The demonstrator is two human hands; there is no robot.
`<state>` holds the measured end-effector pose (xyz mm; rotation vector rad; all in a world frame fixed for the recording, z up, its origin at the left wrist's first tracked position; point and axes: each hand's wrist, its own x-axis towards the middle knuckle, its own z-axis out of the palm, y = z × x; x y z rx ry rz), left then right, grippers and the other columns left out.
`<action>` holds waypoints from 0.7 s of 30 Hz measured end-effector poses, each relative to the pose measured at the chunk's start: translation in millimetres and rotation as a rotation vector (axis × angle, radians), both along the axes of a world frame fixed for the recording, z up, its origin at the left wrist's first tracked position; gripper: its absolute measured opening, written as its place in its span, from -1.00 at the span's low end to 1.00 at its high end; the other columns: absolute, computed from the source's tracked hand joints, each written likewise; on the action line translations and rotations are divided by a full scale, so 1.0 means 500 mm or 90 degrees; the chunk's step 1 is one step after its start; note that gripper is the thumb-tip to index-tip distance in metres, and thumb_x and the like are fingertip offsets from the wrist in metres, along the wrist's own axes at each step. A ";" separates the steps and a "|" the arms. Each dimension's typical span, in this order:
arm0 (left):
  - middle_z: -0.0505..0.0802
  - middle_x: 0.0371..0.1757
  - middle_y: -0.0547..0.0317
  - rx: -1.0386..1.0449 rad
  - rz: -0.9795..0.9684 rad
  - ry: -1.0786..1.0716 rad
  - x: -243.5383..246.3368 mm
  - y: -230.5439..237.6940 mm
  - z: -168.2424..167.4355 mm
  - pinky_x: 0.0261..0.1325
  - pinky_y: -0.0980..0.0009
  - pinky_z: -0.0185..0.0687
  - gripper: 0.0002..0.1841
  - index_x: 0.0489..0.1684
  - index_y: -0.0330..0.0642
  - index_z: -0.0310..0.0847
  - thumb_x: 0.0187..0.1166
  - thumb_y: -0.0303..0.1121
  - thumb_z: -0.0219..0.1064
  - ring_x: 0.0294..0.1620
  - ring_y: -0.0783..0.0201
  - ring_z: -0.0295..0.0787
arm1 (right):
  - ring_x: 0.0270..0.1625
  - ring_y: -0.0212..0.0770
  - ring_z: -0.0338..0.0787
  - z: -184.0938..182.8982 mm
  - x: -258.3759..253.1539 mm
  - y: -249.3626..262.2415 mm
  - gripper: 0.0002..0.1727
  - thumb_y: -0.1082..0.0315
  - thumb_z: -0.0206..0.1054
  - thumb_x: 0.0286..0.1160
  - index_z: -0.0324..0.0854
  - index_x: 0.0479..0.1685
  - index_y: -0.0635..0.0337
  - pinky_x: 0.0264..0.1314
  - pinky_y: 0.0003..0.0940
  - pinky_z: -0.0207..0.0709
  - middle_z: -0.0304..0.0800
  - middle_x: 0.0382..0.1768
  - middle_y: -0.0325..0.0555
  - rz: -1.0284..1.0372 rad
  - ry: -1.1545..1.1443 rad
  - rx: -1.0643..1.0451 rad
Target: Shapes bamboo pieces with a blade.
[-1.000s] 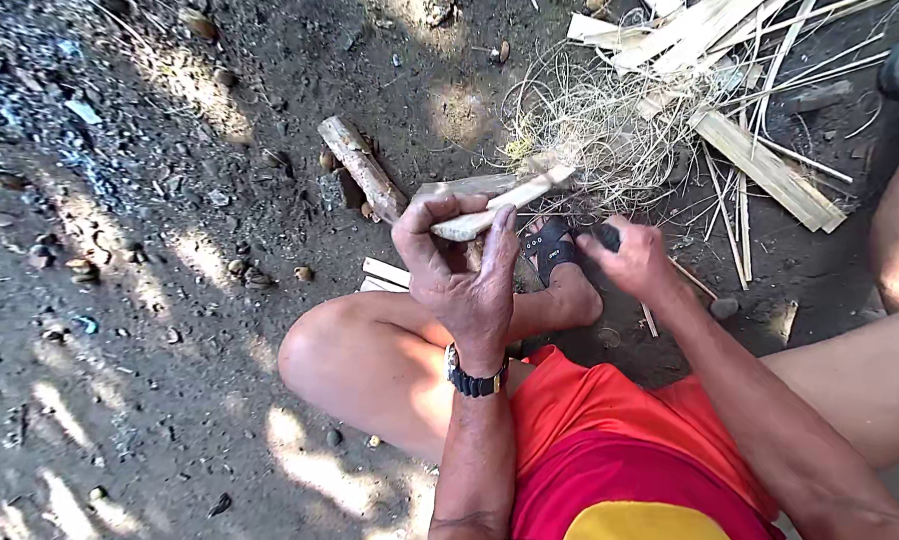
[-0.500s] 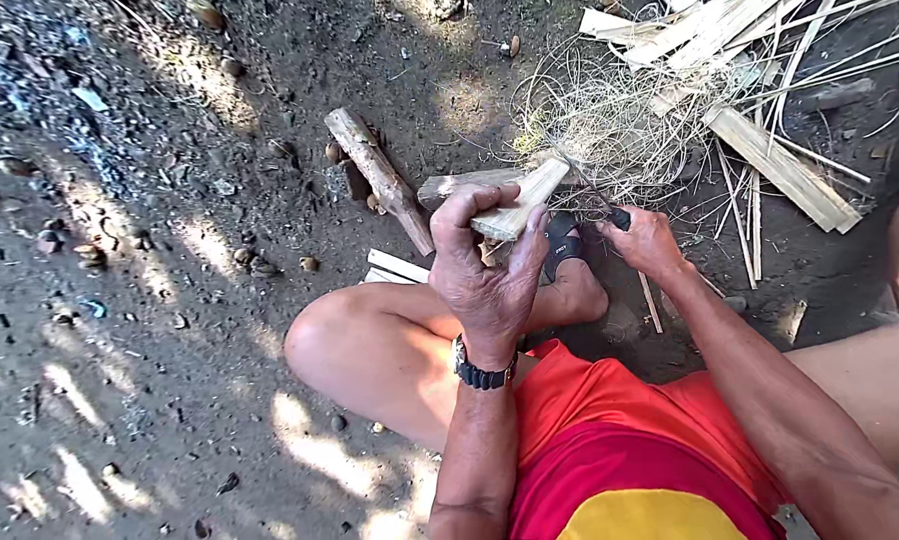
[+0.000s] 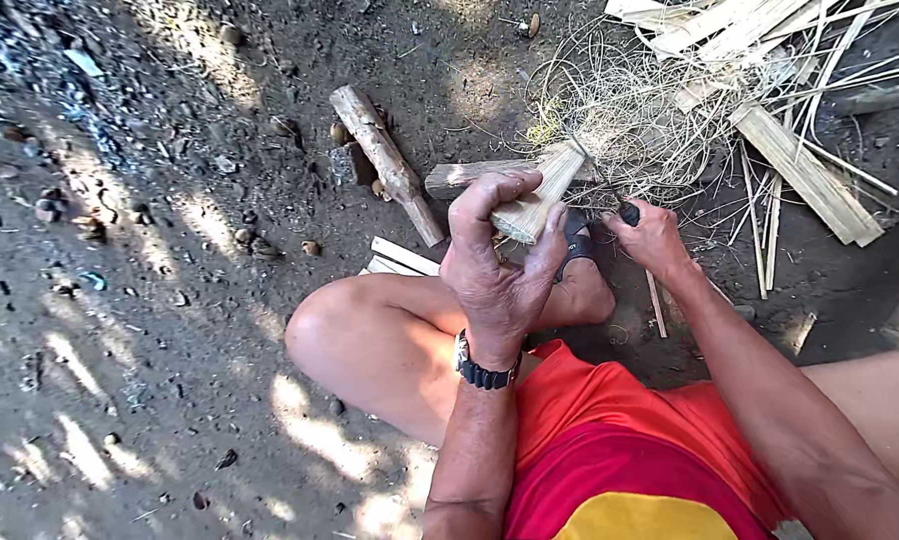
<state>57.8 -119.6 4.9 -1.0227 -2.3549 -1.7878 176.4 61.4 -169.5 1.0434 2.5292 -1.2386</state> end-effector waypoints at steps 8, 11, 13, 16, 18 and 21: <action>0.78 0.29 -0.06 0.028 -0.012 -0.014 0.009 0.014 -0.004 0.32 0.13 0.79 -0.47 0.39 -0.26 0.36 0.47 -0.54 0.51 0.36 0.02 0.75 | -0.46 -0.12 0.73 0.051 0.007 -0.042 -0.54 -0.07 0.41 0.57 0.70 -0.27 0.23 -0.35 -0.05 0.61 0.72 -0.52 -0.03 0.015 0.179 0.054; 0.76 0.33 -0.11 0.040 -0.024 -0.027 0.002 0.014 -0.001 0.34 0.10 0.80 -0.48 0.39 -0.26 0.35 0.48 -0.56 0.48 0.41 -0.03 0.72 | -0.32 0.09 0.81 -0.012 -0.002 -0.018 -0.52 -0.06 0.39 0.60 0.72 -0.19 0.29 -0.16 0.20 0.64 0.77 -0.42 0.12 -0.018 0.042 0.012; 0.76 0.35 -0.13 0.029 -0.030 -0.025 0.002 0.008 0.003 0.41 0.05 0.76 -0.53 0.34 -0.28 0.38 0.49 -0.55 0.46 0.45 -0.06 0.70 | -0.22 0.22 0.81 -0.029 -0.005 0.003 -0.50 -0.06 0.39 0.60 0.73 -0.16 0.34 -0.03 0.34 0.60 0.78 -0.36 0.22 -0.034 -0.061 -0.027; 0.75 0.38 -0.14 0.039 -0.042 -0.033 0.003 0.004 -0.005 0.48 0.00 0.70 -0.56 0.32 -0.27 0.38 0.53 -0.54 0.43 0.48 -0.08 0.68 | -0.39 0.05 0.78 0.051 0.000 -0.028 -0.52 -0.09 0.39 0.59 0.70 -0.22 0.25 -0.26 0.17 0.64 0.74 -0.47 0.07 0.001 0.037 0.004; 0.73 0.38 -0.14 0.054 -0.047 -0.039 0.004 0.010 -0.008 0.48 0.00 0.69 -0.59 0.31 -0.26 0.38 0.55 -0.54 0.41 0.47 -0.09 0.67 | -0.48 -0.11 0.74 0.077 0.004 -0.050 -0.58 -0.04 0.40 0.59 0.70 -0.22 0.20 -0.41 -0.04 0.62 0.72 -0.51 -0.05 0.023 0.169 0.047; 0.74 0.38 -0.16 0.047 -0.050 -0.045 0.002 0.008 -0.002 0.45 -0.01 0.71 -0.59 0.29 -0.26 0.39 0.52 -0.56 0.41 0.48 -0.10 0.67 | -0.35 0.05 0.81 0.021 -0.014 -0.038 -0.52 -0.09 0.38 0.59 0.72 -0.20 0.25 -0.21 0.17 0.65 0.78 -0.45 0.07 -0.010 0.074 0.027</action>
